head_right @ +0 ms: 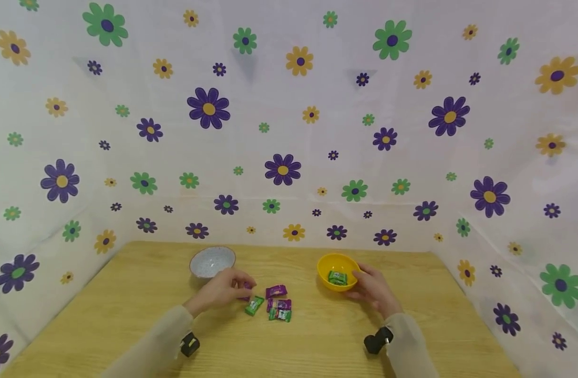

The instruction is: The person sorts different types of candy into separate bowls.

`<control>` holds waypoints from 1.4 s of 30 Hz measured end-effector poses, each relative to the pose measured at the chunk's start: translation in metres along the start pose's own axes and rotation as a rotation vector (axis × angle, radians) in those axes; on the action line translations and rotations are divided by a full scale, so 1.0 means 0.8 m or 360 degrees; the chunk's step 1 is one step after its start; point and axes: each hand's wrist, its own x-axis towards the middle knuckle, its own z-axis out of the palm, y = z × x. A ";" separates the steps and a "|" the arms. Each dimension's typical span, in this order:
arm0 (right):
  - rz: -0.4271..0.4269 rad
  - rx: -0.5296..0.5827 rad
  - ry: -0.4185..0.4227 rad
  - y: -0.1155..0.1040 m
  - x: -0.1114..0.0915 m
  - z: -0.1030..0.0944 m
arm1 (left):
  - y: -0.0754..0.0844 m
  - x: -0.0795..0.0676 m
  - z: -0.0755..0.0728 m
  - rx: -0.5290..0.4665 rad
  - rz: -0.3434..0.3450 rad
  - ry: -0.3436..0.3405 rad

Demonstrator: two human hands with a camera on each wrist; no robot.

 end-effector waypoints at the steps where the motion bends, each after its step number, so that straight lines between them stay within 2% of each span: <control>1: -0.0003 0.0007 0.0001 0.000 0.000 -0.001 | 0.001 0.001 0.000 -0.0004 0.0007 -0.0025; 5: -0.0013 0.0001 0.0004 -0.001 0.001 -0.002 | 0.002 0.005 0.000 0.0010 -0.0001 -0.0130; 13: -0.0033 -0.0016 -0.0006 -0.001 0.000 -0.002 | -0.004 0.012 0.003 0.0009 -0.0043 -0.0236; 19: -0.0009 -0.0003 0.0007 0.000 0.001 0.000 | -0.010 0.011 0.006 -0.0010 -0.0044 -0.0268; 28: -0.0018 -0.0023 0.0011 -0.001 -0.001 -0.001 | -0.010 0.014 0.007 0.0094 0.0031 -0.0323; 35: -0.0002 -0.0041 0.0024 -0.002 -0.003 0.001 | -0.007 0.016 0.009 0.0071 -0.0001 -0.0341; 42: 0.0008 -0.0057 0.0028 -0.001 -0.003 0.002 | -0.007 0.018 0.012 0.0172 0.0057 -0.0369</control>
